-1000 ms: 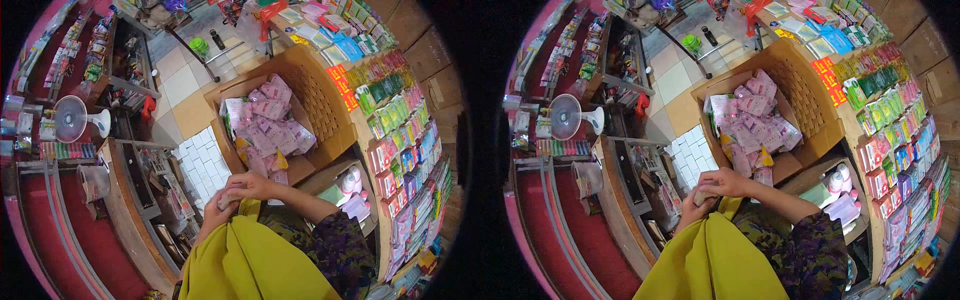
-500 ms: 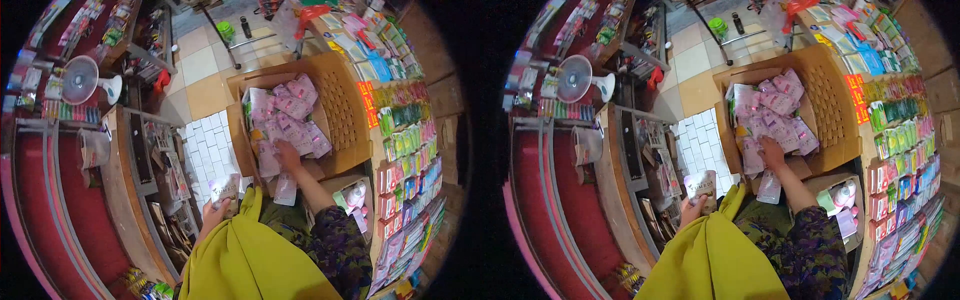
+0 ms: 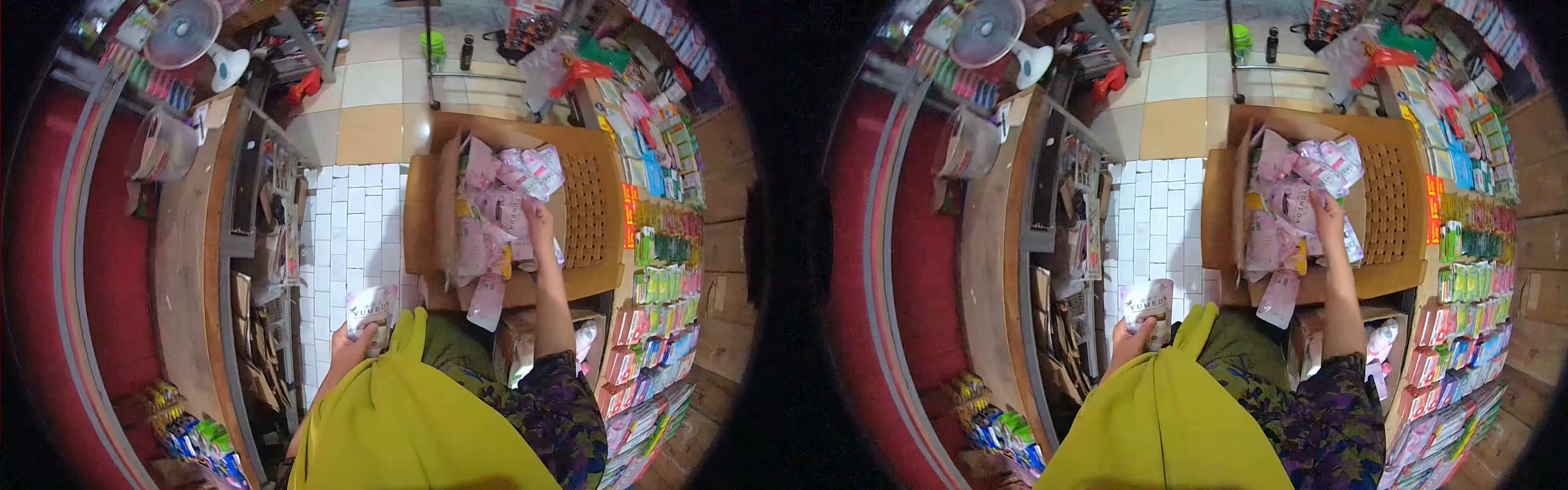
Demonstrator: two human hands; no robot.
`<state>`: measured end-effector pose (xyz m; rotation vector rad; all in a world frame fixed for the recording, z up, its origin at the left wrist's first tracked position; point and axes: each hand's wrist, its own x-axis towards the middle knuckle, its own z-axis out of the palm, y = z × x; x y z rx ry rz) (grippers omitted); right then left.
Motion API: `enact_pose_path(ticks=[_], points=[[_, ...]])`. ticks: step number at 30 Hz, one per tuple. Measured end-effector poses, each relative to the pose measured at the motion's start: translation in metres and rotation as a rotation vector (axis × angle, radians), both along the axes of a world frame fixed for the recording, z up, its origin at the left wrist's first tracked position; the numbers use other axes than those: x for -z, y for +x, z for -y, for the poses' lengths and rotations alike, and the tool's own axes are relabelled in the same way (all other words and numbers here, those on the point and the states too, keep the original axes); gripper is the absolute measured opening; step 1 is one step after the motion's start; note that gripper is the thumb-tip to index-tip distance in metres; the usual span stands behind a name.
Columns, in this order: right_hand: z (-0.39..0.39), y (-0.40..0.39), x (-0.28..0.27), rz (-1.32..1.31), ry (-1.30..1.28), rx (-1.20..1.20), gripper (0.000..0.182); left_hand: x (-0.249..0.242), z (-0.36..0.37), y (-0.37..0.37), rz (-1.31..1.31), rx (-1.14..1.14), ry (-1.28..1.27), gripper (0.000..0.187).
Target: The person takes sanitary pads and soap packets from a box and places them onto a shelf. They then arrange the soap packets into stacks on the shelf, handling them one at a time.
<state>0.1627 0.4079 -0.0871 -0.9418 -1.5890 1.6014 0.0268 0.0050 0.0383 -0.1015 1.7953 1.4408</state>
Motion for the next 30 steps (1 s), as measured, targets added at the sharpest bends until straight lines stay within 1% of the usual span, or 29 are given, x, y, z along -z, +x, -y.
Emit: enact_pose_path(ticks=[2,3,5,6,7,9,11,12,13,14,15,17,18,19,20,23,25,27,30], points=[[0.026,-0.018,-0.054,-0.003,-0.177,-0.164,0.02,-0.002,0.024,0.003,0.084,-0.108,0.137,0.023],[0.044,-0.031,-0.071,0.011,-0.197,-0.22,0.019,-0.002,0.038,0.004,0.124,-0.16,0.208,0.023],[0.086,-0.058,-0.094,0.041,-0.235,-0.335,0.018,0.015,0.08,0.004,0.077,-0.166,0.268,0.024],[0.102,-0.069,-0.088,0.071,-0.201,-0.458,0.018,0.022,0.103,0.004,0.05,-0.173,0.298,0.024],[0.135,-0.085,-0.103,0.069,-0.288,-0.536,0.018,0.024,0.123,0.006,0.061,-0.214,0.325,0.025],[0.199,-0.114,-0.103,-0.01,-0.372,-0.715,0.018,0.025,0.168,0.01,0.078,-0.313,0.381,0.026],[0.274,-0.138,-0.111,0.023,-0.418,-0.93,0.017,0.013,0.216,0.018,0.082,-0.381,0.455,0.026],[0.316,-0.147,-0.121,0.034,-0.508,-0.992,0.016,0.008,0.242,0.024,0.089,-0.423,0.484,0.026],[0.353,-0.159,-0.124,0.069,-0.523,-1.137,0.016,0.004,0.269,0.03,0.09,-0.468,0.509,0.026],[0.391,-0.169,-0.124,0.106,-0.536,-1.285,0.016,0.004,0.297,0.037,0.065,-0.447,0.547,0.027],[0.428,-0.177,-0.124,0.145,-0.551,-1.434,0.017,0.004,0.322,0.047,0.04,-0.474,0.568,0.027],[0.5,-0.19,-0.121,0.21,-0.551,-1.634,0.019,0.004,0.362,0.067,-0.02,-0.518,0.594,0.028],[0.533,-0.195,-0.12,0.232,-0.541,-1.724,0.02,0.016,0.378,0.08,-0.052,-0.564,0.559,0.028],[0.565,-0.199,-0.122,0.256,-0.531,-1.803,0.021,0.013,0.394,0.091,-0.083,-0.575,0.528,0.029],[0.595,-0.201,-0.128,0.264,-0.493,-1.852,0.027,0.015,0.407,0.102,-0.094,-0.691,0.496,0.029],[0.659,-0.209,-0.103,0.2,-0.649,-1.93,0.043,0.027,0.429,0.125,-0.11,-1.004,0.467,0.031],[0.685,-0.205,-0.118,0.342,-0.869,-2.042,0.039,0.037,0.439,0.136,-0.109,-1.176,0.471,0.031],[0.707,-0.195,-0.105,0.422,-0.794,-2.102,0.039,0.044,0.45,0.143,-0.11,-1.306,0.467,0.03],[0.737,-0.182,-0.097,0.445,-0.496,-2.189,0.037,0.033,0.468,0.144,-0.118,-1.368,0.48,0.03]])
